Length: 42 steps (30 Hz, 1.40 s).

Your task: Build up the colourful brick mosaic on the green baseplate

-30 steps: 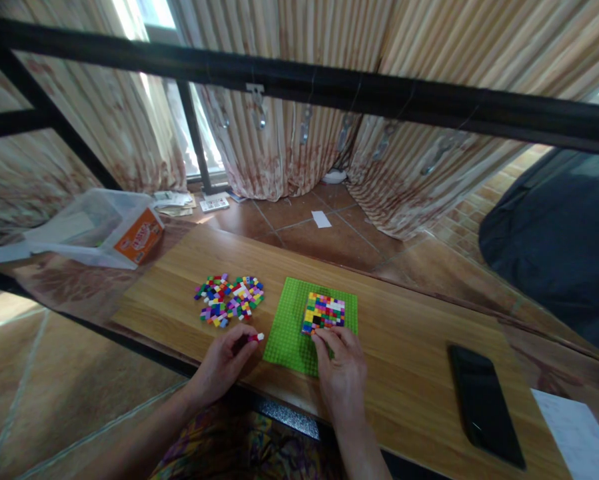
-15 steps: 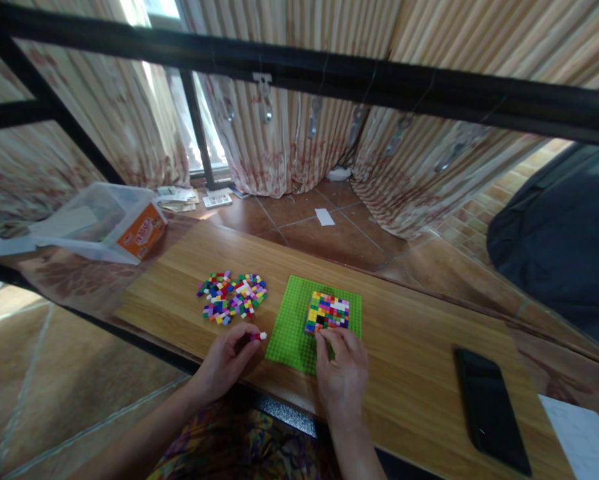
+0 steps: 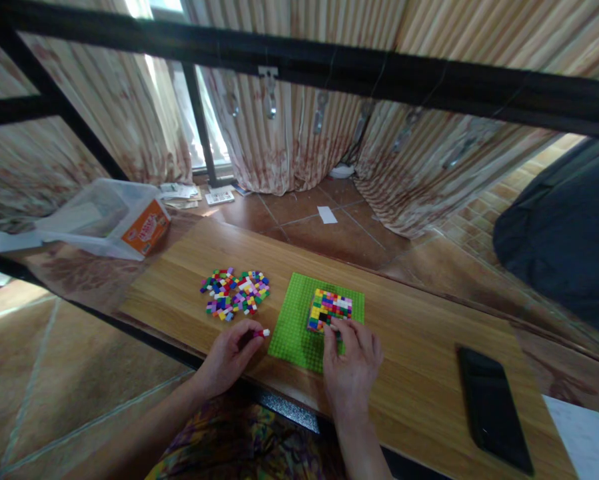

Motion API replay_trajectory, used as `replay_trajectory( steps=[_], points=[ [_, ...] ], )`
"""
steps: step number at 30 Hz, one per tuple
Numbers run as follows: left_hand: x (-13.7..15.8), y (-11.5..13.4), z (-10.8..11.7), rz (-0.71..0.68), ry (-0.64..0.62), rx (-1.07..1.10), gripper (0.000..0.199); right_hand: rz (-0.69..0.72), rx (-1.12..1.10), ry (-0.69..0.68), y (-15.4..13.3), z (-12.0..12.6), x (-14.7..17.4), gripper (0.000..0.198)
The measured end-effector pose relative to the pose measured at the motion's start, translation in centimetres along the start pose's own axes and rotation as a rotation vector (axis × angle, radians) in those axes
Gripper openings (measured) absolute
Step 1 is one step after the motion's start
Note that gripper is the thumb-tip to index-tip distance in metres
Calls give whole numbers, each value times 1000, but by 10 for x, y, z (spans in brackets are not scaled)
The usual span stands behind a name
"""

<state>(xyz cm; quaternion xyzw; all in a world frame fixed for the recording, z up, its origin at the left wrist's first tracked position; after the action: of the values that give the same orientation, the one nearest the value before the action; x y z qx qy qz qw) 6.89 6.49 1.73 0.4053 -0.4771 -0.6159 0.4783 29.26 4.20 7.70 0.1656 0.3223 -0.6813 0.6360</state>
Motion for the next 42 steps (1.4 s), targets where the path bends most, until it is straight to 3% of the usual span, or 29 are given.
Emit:
replay_trajectory(
  steps=[19,23,27,29,30,34,42],
  points=[
    [0,0,0,1,1,-46,19,-162,-134,-66,13,-27,2,29],
    [0,3,0,-34,2,-49,18,-123,-100,-74,10,-19,-4,30],
    [0,3,0,-50,-13,-26,16,-46,-128,-31,-19,1,0,21],
    [1,2,0,-49,-28,8,16,-12,-276,-92,-42,0,8,20],
    [1,1,-1,-46,-36,30,17,-10,-370,-198,-54,-8,14,22],
    [2,-1,-1,-29,-76,137,21,-173,-603,-474,-76,-40,37,26],
    [3,3,0,-22,-148,147,22,-340,-836,-586,-76,-61,46,26]
  ],
)
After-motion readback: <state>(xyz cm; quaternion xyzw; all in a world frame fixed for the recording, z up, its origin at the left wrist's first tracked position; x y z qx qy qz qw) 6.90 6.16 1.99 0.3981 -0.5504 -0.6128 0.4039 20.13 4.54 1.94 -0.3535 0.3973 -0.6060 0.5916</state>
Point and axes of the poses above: each hand's wrist, its own x-axis away from the middle knuckle, its own z-axis out of the back of the hand, y = z × x, the point moved 9 cm from there along -x, towards the middle knuckle, and after that the axes turned 11 degrees about x, right-handed, at the moved point
